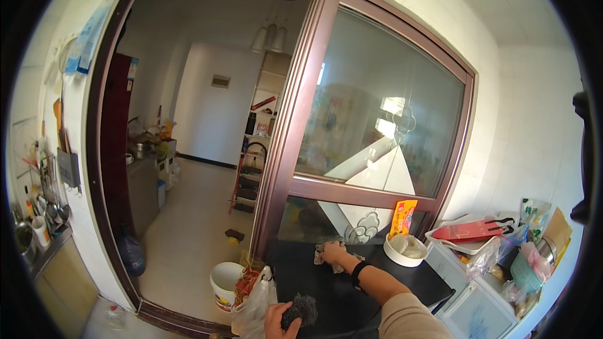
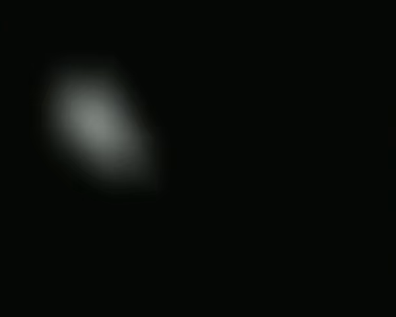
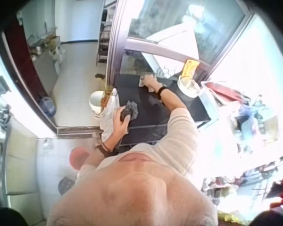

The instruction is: The person scrubs a black countertop with a steel wool pad, then rinses the pad in a basin of water at the sink. They return to the countertop and continue scrubbing, then wipe the surface with a cloth.

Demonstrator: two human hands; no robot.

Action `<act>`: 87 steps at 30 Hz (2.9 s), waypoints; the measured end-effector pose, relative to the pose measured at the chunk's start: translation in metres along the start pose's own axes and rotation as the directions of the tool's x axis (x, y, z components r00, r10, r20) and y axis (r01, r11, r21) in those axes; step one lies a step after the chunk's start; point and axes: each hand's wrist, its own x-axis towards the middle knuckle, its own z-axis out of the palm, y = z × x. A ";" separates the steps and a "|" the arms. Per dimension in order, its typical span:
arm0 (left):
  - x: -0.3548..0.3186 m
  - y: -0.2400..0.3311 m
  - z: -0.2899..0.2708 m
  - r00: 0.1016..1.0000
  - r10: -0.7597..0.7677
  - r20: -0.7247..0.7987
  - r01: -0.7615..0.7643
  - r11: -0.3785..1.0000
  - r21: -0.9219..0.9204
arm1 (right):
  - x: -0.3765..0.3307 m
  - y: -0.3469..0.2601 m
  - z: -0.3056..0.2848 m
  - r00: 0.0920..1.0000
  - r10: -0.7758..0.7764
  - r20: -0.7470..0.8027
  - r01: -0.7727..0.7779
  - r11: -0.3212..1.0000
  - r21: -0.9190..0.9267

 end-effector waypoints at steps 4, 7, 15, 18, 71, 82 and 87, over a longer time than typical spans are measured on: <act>-0.008 0.022 0.002 0.992 0.123 -0.025 -0.124 0.990 -0.065 | -0.050 -0.050 -0.014 0.942 -0.294 -0.161 0.301 0.954 0.017; 0.001 0.021 0.001 0.996 0.018 0.082 -0.005 0.988 -0.156 | -0.030 -0.072 -0.012 0.815 -0.511 -0.274 0.557 0.821 0.125; 0.004 0.007 -0.005 0.996 0.079 -0.029 -0.082 0.992 -0.097 | -0.109 -0.105 -0.045 0.515 -0.852 -0.097 0.853 0.499 0.153; 0.006 0.008 -0.004 0.998 0.052 -0.043 -0.055 0.996 -0.072 | -0.177 -0.071 -0.057 0.483 -0.870 -0.095 0.869 0.463 0.177; 0.198 0.001 0.080 0.432 -0.305 0.849 -0.758 0.387 0.525 | -0.374 0.128 0.046 0.755 -0.059 -0.654 0.261 0.941 0.216; 0.142 0.048 0.097 0.299 -0.333 0.894 -0.771 0.467 0.432 | -0.385 0.139 0.043 0.720 -0.215 -0.660 0.376 0.920 0.111; 0.171 0.020 0.076 0.544 -0.309 0.780 -0.655 0.425 0.625 | -0.392 0.155 0.023 0.728 -0.321 -0.605 0.435 0.899 0.046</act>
